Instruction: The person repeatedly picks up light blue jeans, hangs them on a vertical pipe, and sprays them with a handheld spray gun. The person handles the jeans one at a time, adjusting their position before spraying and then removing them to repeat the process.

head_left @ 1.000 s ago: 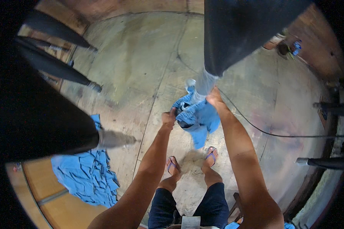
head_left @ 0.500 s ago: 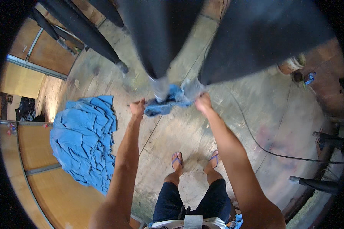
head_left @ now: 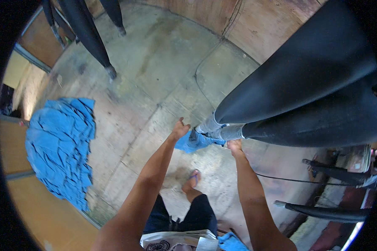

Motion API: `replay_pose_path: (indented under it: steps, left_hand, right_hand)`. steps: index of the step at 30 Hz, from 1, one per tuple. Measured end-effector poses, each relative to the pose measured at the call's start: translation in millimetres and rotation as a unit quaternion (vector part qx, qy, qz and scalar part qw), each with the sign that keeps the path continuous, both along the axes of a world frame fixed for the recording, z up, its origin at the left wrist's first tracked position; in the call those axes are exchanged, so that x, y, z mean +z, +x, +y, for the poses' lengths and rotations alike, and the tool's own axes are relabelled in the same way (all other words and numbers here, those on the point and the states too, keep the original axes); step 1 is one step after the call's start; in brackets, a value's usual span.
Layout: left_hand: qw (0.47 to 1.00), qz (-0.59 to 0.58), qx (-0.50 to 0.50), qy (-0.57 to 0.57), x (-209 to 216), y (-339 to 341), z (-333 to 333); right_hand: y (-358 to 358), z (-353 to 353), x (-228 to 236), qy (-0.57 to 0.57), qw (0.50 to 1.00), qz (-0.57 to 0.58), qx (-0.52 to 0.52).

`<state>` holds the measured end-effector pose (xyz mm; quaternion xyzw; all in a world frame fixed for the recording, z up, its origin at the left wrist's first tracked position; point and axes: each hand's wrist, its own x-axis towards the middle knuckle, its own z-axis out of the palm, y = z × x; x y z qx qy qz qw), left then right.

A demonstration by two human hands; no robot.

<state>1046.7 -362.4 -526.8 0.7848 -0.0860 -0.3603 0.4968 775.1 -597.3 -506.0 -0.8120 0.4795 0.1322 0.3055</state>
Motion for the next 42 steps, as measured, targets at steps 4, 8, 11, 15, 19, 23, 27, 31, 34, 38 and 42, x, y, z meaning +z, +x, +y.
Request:
replay_pose_path:
  steps: [4, 8, 11, 15, 19, 23, 27, 31, 34, 38, 42]
  left_hand:
    - [0.990, 0.129, 0.064, -0.012, -5.7, -32.1, -50.5]
    - [0.943, 0.316, -0.013, 0.107, 4.3, -23.7, -57.7]
    - [0.937, 0.316, -0.023, 0.143, -12.8, -20.1, -63.1]
    - [0.947, 0.043, -0.253, 0.194, -52.4, -13.8, -58.5]
    - [0.935, -0.115, -0.260, 0.212, -43.0, -2.6, -37.6]
    - [0.966, -0.185, -0.128, 0.125, 28.1, 42.5, -21.9]
    - [0.946, -0.307, -0.002, -0.106, 104.6, 80.5, -13.5]
    - [0.974, -0.159, 0.062, -0.146, 141.0, 83.7, -12.5]
    - [0.976, -0.063, 0.100, -0.184, 147.4, 62.7, -10.5]
    - [0.964, -0.221, 0.071, -0.131, 149.7, 44.3, -9.1]
    - [0.976, -0.156, -0.111, 0.105, 153.2, 75.9, -1.2]
  right_hand:
    - [4.7, 3.1, 52.5, 0.002, 0.998, 0.055, 0.015]
    - [13.1, 10.0, 67.4, -0.123, 0.978, 0.098, 0.134]
    - [2.7, 11.5, 45.4, -0.106, 0.989, 0.059, 0.087]
    - [-22.7, 23.4, -1.7, -0.020, 0.991, -0.088, -0.097]
    - [-22.6, 55.2, -24.2, 0.082, 0.940, -0.224, -0.245]
    - [25.9, 74.1, 9.9, 0.194, 0.840, -0.324, -0.389]
    - [66.9, 71.5, 101.8, 0.304, 0.721, -0.426, -0.454]
    - [122.9, 95.1, 149.7, 0.264, 0.732, -0.415, -0.471]
    - [153.4, 111.7, 159.1, 0.259, 0.706, -0.420, -0.507]
    - [160.5, 125.9, 162.2, 0.245, 0.691, -0.427, -0.530]
    - [133.3, 120.1, 155.1, 0.175, 0.770, -0.343, -0.510]
